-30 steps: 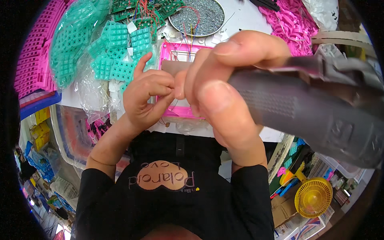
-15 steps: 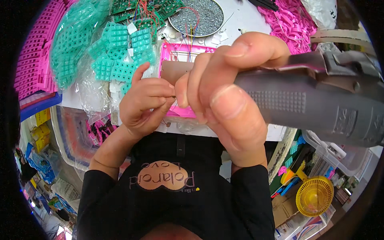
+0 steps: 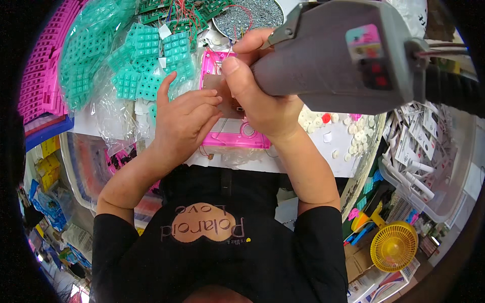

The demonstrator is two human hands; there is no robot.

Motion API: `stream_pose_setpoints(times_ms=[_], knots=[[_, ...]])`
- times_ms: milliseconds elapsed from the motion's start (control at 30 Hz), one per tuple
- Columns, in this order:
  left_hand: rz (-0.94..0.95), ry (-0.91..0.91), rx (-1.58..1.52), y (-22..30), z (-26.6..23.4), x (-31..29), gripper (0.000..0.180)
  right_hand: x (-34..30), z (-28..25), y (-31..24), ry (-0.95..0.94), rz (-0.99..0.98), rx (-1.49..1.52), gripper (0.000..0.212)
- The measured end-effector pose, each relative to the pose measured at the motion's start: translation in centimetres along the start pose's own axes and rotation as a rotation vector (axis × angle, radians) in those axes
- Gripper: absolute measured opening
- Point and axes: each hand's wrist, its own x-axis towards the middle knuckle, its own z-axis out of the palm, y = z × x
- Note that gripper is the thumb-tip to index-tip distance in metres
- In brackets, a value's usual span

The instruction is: Assembling the components of a toy calculator, including the pink plastic frame, keypad, and circuit board using a power tool.

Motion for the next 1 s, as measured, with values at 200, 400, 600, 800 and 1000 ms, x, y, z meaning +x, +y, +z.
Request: stream_pose_setpoints(times_ms=[200,400,600,800,1000], knots=[[-0.042,0.009,-0.059,0.0,0.0,-0.1,0.013,0.6,-0.1,0.4,-0.238,-0.150,-0.334,0.021],[-0.028,0.061,-0.087,-0.2,0.0,-0.2,0.012,0.9,0.2,-0.6,-0.240,-0.058,-0.154,0.028],[-0.060,0.102,-0.278,1.0,-0.4,0.9,0.013,0.6,0.8,-5.3,-0.362,-0.021,0.286,0.033],[-0.009,0.129,-0.259,0.6,-0.1,0.8,0.016,-0.5,0.9,-5.3,-0.332,-0.006,0.241,0.032],[0.153,0.003,-0.186,0.2,-1.9,4.2,0.016,0.0,-0.4,-5.0,-0.336,-0.011,0.262,0.032]])
